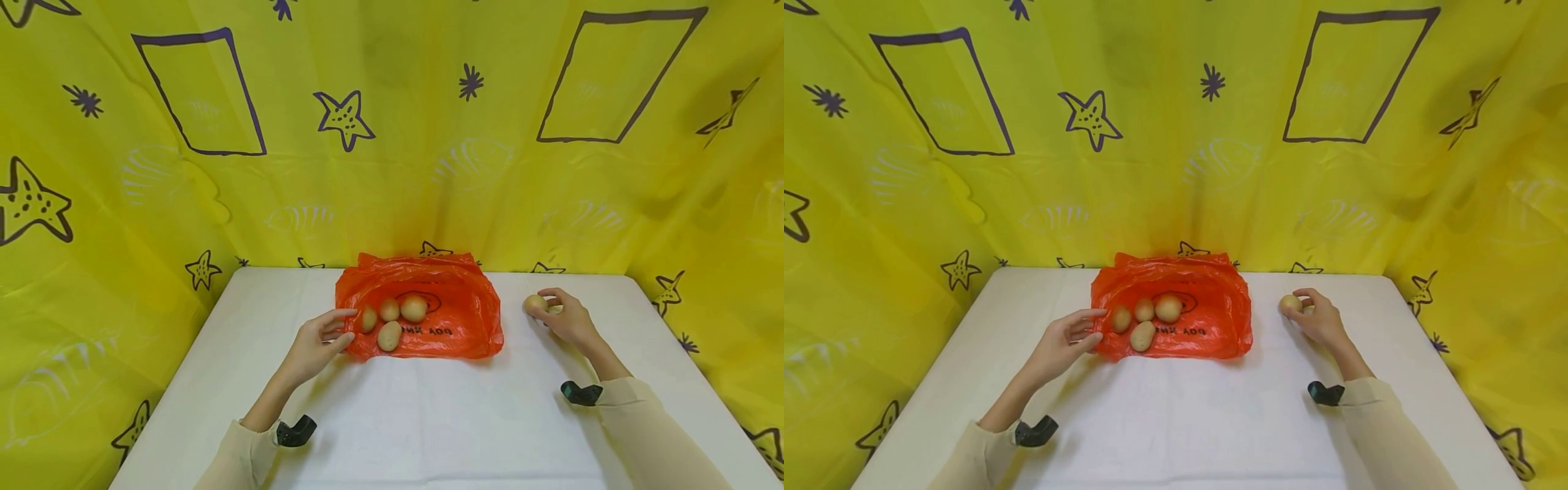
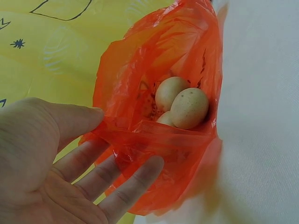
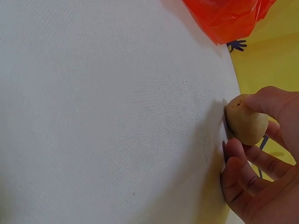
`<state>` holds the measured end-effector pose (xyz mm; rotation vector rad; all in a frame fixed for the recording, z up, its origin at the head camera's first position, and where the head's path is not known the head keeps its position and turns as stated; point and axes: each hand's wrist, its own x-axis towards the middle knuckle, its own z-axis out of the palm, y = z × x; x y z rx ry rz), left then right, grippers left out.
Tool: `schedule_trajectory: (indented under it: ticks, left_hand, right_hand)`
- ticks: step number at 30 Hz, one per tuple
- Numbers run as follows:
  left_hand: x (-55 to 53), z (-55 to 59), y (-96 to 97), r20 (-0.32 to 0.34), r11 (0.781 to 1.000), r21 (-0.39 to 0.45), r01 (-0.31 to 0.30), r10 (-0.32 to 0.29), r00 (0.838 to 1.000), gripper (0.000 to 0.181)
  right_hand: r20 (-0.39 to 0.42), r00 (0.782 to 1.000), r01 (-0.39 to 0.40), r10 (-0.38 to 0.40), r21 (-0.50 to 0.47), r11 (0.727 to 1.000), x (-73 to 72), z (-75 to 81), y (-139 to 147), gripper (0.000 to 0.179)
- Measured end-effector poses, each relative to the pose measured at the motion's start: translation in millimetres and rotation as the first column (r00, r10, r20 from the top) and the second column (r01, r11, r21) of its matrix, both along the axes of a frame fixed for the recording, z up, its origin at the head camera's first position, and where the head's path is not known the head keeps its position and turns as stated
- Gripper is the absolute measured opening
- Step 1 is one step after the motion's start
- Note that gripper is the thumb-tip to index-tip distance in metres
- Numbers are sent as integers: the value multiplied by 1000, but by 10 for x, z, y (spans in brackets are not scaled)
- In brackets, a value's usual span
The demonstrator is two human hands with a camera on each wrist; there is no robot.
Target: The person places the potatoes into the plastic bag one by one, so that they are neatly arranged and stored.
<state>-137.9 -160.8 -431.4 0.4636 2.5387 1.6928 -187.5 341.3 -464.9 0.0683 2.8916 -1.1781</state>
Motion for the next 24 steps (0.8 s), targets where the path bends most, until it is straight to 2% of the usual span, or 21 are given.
schedule_trajectory:
  ticks: [9,16,24]
  left_hand:
    - [8,15,2,3,1000,6,-2,2,1000,41]
    - [0,-5,5,-12,999,41,19,-18,1000,40]
    - [-7,-9,11,-23,999,47,29,-28,999,40]
  right_hand:
    - [-30,1000,2,-1,19,1000,12,30,25,53]
    - [-36,999,-6,7,19,1000,45,53,60,54]
    - [-84,996,-11,12,14,1000,123,178,53,53]
